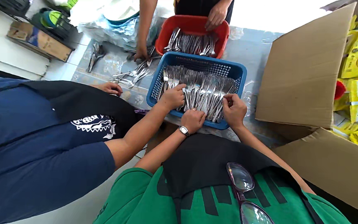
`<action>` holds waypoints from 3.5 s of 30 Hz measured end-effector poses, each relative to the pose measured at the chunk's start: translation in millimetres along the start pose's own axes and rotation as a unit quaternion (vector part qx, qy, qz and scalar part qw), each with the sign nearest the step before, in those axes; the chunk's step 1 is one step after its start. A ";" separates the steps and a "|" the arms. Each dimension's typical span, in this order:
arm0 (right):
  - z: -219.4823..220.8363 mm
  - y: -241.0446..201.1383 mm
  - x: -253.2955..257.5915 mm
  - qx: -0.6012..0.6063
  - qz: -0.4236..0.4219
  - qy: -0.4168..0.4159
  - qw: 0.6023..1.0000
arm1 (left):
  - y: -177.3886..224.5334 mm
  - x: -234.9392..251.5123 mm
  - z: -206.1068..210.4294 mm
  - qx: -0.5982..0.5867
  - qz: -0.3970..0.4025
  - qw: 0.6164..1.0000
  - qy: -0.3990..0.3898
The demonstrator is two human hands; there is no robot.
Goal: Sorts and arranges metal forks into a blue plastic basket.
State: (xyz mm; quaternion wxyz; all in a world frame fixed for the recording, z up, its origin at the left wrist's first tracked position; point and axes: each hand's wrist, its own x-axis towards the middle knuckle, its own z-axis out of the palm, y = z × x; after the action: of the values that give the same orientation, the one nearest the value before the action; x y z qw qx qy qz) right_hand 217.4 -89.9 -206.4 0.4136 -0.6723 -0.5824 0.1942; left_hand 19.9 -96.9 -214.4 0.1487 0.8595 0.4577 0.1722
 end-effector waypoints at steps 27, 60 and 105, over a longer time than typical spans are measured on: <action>92.4 -90.4 58.1 -0.163 0.170 -0.372 0.898 | -61.6 75.7 -49.9 -0.287 -0.466 0.834 -0.068; 28.1 -35.4 39.1 -0.049 0.284 -0.151 0.945 | -27.4 110.0 -13.5 -0.387 -0.341 0.838 -0.178; 7.4 -5.7 8.1 -0.179 -0.020 0.009 0.984 | -10.9 65.7 -82.7 -0.285 -0.035 0.957 -0.052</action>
State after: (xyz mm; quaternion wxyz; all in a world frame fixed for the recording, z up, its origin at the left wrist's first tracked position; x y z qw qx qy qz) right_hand 210.3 -79.9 -204.4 0.2959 -0.7253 -0.6173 0.0723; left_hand 10.3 -28.0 -134.2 0.4168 0.7730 0.4107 0.2452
